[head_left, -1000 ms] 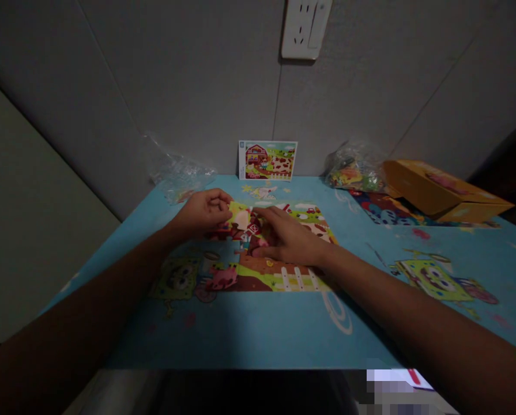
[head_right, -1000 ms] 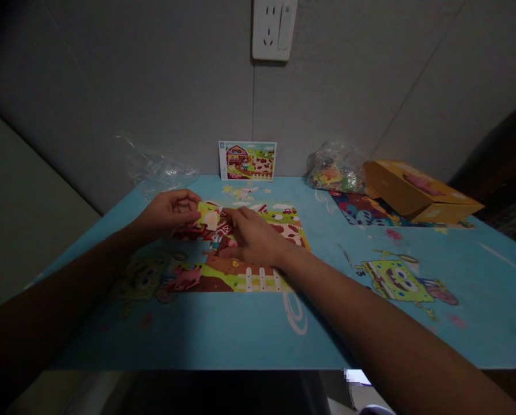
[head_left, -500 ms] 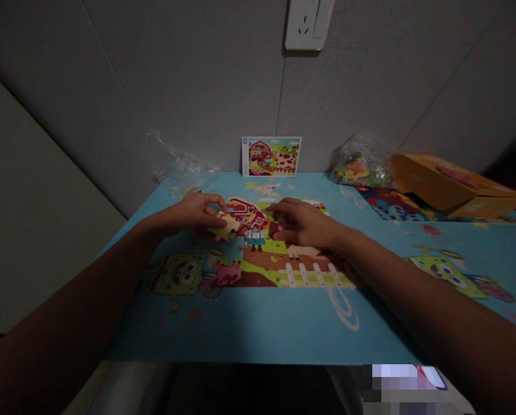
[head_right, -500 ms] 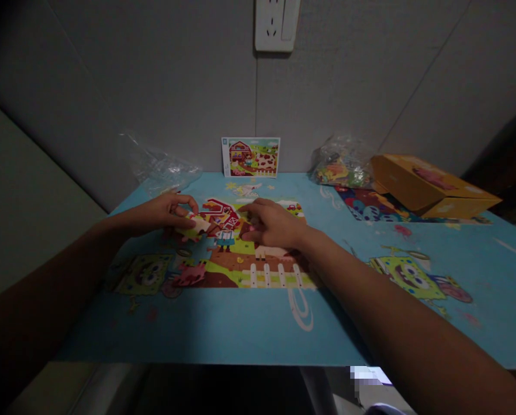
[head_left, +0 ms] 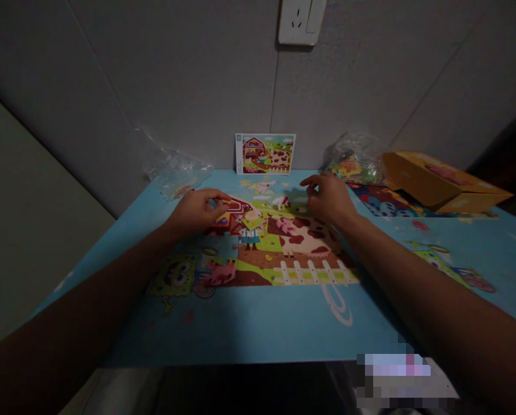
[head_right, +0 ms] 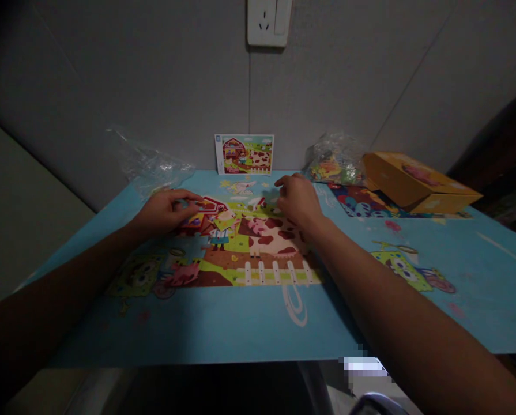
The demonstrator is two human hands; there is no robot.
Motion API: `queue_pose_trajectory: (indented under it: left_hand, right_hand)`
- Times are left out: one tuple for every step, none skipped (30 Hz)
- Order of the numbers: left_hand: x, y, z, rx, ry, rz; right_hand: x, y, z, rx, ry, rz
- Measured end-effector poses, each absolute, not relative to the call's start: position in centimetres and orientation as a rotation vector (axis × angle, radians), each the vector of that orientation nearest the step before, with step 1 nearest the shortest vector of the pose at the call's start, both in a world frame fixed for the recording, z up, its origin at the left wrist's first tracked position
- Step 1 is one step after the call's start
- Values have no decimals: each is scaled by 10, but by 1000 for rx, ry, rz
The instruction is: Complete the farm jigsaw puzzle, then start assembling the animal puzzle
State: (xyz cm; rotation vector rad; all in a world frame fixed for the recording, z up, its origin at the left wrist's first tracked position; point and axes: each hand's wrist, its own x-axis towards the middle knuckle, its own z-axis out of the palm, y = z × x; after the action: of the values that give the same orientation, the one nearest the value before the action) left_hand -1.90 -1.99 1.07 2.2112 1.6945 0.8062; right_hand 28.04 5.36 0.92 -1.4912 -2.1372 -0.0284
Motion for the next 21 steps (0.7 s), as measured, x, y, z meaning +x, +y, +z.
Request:
queue_pose_trajectory:
  left_hand:
    - [-20,-18,7,2335,1651,786]
    - [-21,-17,4,2448,1578,749]
    - [-21,-16,0,2534,1494,700]
    - [-20,-15,-4,2586,1419,644]
    - [-19,-15,-7,2606,1370,597]
    - [-18,-15,-10,2609,1338,564]
    - [-17,-15,-12,2605,1314,550]
    - [-16,-15,-13,2603,1292,557]
    - [-15,-15,-13,2607,1264,573]
    - [-15,-15,-12,2618,1225,585]
    - [-14,-16,-12,2630,1186,598]
    - [-14,-17,-10,2640,1148,604]
    - [-13,-18,-10,2646,1113,603]
    - [-13,-19,-9,2648,1084,592]
    - [-12,-20,-8,2645,1062,575]
    - [-12,-21,-8,2638,1051,554]
    - [-12,-22,-9,2626,1060,540]
    - [-12,-22,-9,2611,1091,535]
    - [-13,-22,-9,2594,1139,537]
    - [-14,-22,-10,2576,1189,538]
    - [-15,-21,-10,2560,1236,539]
  right_hand:
    - [284,56,9,-1505,-2139,-29]
    - [287,58,8,-1513,-2168,-15]
    - [289,60,7,-1516,-2218,9]
    - [290,61,5,-1508,-2284,39]
    - [290,62,3,-1491,-2357,67]
    - [289,62,1,-1463,-2430,88]
    - [287,61,-1,-1429,-2494,102]
    - [284,61,-3,-1393,-2545,108]
    - [281,60,-4,-1364,-2580,110]
    - [278,59,-5,-1341,-2598,111]
    - [276,59,-6,-1326,-2603,115]
    - [274,58,-6,-1313,-2598,121]
    - [273,58,-6,-1304,-2589,128]
    - [272,57,-5,-1291,-2577,132]
    - [271,56,-3,-1272,-2564,136]
    - [271,55,-2,-1239,-2553,146]
    - [270,52,1,-1186,-2544,167]
    - [269,49,3,-1111,-2541,202]
    - [267,46,5,-1025,-2547,249]
    - [266,43,8,-942,-2567,298]
    - [265,40,10,-876,-2603,343]
